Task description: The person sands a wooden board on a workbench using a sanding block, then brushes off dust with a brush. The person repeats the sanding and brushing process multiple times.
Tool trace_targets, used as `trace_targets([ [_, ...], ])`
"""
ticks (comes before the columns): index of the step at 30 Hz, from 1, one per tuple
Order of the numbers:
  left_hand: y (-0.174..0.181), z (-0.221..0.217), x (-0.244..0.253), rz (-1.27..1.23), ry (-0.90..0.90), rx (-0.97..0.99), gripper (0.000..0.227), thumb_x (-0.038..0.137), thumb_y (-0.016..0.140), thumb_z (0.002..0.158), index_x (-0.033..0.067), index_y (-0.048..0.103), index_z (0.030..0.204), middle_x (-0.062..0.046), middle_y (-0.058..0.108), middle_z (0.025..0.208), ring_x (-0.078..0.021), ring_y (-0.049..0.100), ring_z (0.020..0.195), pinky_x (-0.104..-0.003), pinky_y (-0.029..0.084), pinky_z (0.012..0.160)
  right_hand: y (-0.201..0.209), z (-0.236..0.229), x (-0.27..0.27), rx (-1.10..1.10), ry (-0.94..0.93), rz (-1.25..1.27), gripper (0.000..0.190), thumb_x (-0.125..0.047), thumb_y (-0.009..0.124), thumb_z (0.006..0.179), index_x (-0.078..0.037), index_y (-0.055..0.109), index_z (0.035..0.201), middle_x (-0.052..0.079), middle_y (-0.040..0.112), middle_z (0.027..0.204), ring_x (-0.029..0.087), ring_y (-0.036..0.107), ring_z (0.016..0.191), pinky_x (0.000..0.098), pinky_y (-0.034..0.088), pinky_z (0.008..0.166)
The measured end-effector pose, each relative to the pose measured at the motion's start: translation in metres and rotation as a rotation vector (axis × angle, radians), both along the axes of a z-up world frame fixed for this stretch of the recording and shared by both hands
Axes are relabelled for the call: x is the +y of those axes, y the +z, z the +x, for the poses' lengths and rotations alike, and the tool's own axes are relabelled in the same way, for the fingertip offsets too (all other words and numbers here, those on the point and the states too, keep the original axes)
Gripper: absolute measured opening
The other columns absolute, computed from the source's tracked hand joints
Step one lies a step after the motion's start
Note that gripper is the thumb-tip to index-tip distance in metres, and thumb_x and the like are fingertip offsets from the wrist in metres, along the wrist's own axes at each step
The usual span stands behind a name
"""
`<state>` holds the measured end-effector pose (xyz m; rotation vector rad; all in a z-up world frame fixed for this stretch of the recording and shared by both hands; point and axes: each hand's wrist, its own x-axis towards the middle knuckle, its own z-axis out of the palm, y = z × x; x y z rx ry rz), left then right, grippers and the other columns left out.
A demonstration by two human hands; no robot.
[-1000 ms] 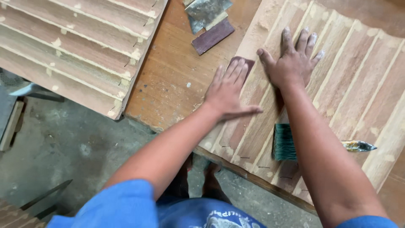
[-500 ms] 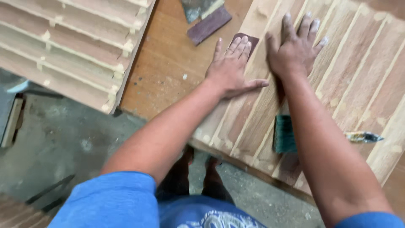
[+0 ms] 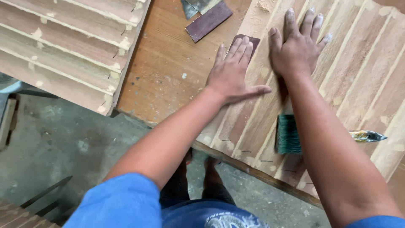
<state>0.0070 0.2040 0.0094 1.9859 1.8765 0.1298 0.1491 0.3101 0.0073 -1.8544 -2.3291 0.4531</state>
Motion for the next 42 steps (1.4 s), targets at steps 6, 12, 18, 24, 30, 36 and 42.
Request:
trace_targets([
  [6, -0.006, -0.01, -0.185, 0.111, -0.064, 0.155, 0.139, 0.103, 0.04, 0.069, 0.0017, 0.018, 0.161, -0.012, 0.022, 0.17, -0.0261, 0.015, 0.158, -0.059, 0.009, 0.124, -0.007, 0.0, 0.003, 0.036, -0.004, 0.04, 0.07, -0.057, 0.041, 0.103, -0.016, 0.044, 0.16, 0.027, 0.021, 0.163, 0.043, 0.008, 0.148, 0.0758, 0.006, 0.11],
  [12, 0.018, -0.005, -0.015, -0.032, -0.042, 0.058, 0.127, 0.097, 0.04, 0.081, 0.0039, 0.006, 0.161, -0.013, 0.005, 0.171, -0.0259, 0.002, 0.157, -0.055, 0.002, 0.125, -0.008, -0.002, 0.003, 0.033, -0.022, 0.033, 0.071, -0.061, 0.04, 0.103, -0.018, 0.043, 0.16, 0.024, 0.022, 0.164, 0.039, 0.01, 0.149, 0.0731, 0.006, 0.112],
  [18, 0.016, 0.019, 0.031, -0.04, -0.053, 0.13, 0.126, 0.089, 0.062, 0.089, -0.0023, 0.011, 0.16, -0.022, 0.012, 0.168, -0.0344, 0.014, 0.155, -0.044, 0.018, 0.126, -0.009, -0.003, 0.003, 0.038, -0.033, 0.049, 0.071, -0.061, 0.041, 0.103, -0.018, 0.045, 0.158, 0.023, 0.025, 0.163, 0.039, 0.013, 0.149, 0.0719, 0.007, 0.112],
  [24, -0.012, 0.018, -0.014, 0.04, 0.012, -0.098, 0.115, 0.078, 0.053, 0.095, -0.0024, 0.003, 0.161, -0.02, 0.003, 0.171, -0.0301, 0.005, 0.158, -0.042, 0.008, 0.13, -0.005, -0.009, 0.001, 0.013, -0.054, 0.036, 0.07, -0.06, 0.04, 0.101, -0.021, 0.044, 0.159, 0.018, 0.024, 0.165, 0.038, 0.014, 0.151, 0.069, 0.007, 0.115],
  [30, 0.022, 0.012, -0.208, -0.092, -0.015, -0.242, 0.121, 0.079, 0.05, 0.089, -0.0053, 0.001, 0.16, -0.024, 0.002, 0.169, -0.0346, 0.004, 0.156, -0.045, 0.008, 0.125, -0.008, -0.005, 0.002, 0.013, -0.045, 0.064, 0.073, -0.062, 0.043, 0.101, -0.015, 0.047, 0.158, 0.02, 0.025, 0.164, 0.038, 0.014, 0.149, 0.071, 0.008, 0.113],
  [36, -0.014, 0.018, -0.159, 0.093, 0.068, -0.185, 0.126, 0.087, 0.044, 0.08, -0.0097, 0.019, 0.157, -0.03, 0.016, 0.166, -0.039, 0.017, 0.156, -0.047, 0.014, 0.126, -0.009, -0.006, -0.001, -0.01, -0.048, 0.032, 0.076, -0.066, 0.039, 0.098, -0.021, 0.042, 0.16, 0.02, 0.022, 0.166, 0.037, 0.011, 0.151, 0.0702, 0.007, 0.115],
  [42, -0.004, 0.016, -0.066, 0.139, 0.1, -0.32, 0.103, 0.059, 0.06, 0.095, -0.0037, 0.011, 0.16, -0.024, 0.007, 0.17, -0.0381, 0.011, 0.159, -0.05, 0.015, 0.128, 0.0, -0.006, 0.001, 0.02, -0.021, 0.031, 0.074, -0.061, 0.044, 0.1, -0.019, 0.041, 0.16, 0.024, 0.022, 0.164, 0.042, 0.01, 0.149, 0.0712, 0.006, 0.113],
])
